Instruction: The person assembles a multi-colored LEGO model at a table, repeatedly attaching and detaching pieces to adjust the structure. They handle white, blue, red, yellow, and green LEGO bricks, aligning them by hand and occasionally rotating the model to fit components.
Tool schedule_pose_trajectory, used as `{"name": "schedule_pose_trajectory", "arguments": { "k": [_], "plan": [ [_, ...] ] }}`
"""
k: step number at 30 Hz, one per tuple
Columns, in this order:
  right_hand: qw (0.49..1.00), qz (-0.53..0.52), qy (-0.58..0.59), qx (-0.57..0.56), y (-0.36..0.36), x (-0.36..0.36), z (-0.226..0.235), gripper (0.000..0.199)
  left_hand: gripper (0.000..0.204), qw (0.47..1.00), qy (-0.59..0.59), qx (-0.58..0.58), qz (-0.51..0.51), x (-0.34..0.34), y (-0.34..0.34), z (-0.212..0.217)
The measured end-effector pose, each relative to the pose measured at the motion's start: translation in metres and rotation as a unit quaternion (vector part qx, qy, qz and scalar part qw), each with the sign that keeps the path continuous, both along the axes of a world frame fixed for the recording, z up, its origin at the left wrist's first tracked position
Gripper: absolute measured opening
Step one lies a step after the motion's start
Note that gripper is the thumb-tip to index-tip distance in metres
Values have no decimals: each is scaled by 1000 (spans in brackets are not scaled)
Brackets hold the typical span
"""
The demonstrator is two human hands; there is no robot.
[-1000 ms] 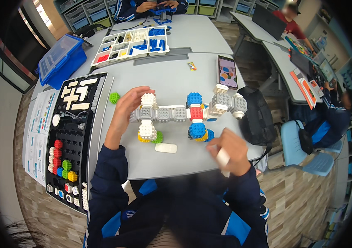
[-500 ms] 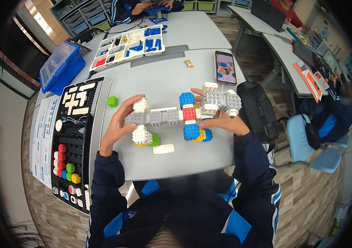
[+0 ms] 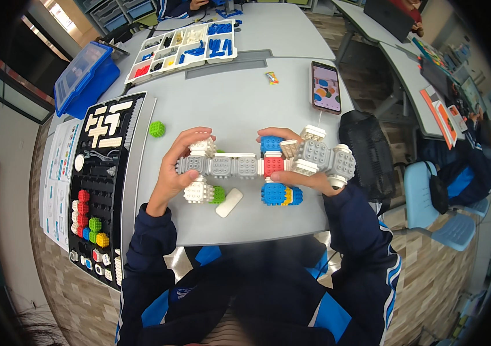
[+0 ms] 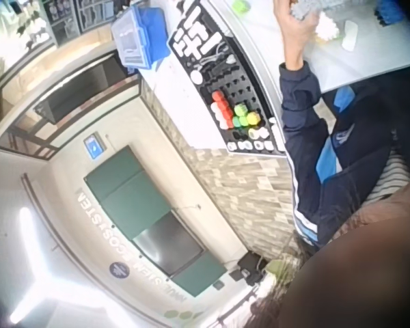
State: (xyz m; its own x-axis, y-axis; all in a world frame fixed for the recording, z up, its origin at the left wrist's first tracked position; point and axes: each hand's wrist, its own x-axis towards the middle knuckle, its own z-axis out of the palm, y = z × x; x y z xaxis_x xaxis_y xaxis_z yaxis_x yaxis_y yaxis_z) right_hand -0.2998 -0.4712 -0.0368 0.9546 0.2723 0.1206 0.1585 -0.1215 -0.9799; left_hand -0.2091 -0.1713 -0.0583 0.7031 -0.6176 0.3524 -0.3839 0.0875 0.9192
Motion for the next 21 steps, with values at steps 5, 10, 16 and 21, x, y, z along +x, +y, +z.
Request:
{"name": "schedule_pose_trajectory", "arguments": {
  "k": [5,10,16,21],
  "plan": [
    [998,-2,19,62,1,2,-6,71,54,1000,10,3,12,-4,-2,0],
    [998,9,6,59,-1,5,-9,68,53,1000,6,6,24,-6,-3,0],
    [999,8,-6,53,-1,9,-15,69,52,999,-2,23,25,-5,-3,1],
    [998,13,-9,69,2,13,-13,70,63,998,-46,34,34,-4,-4,3]
  ]
}}
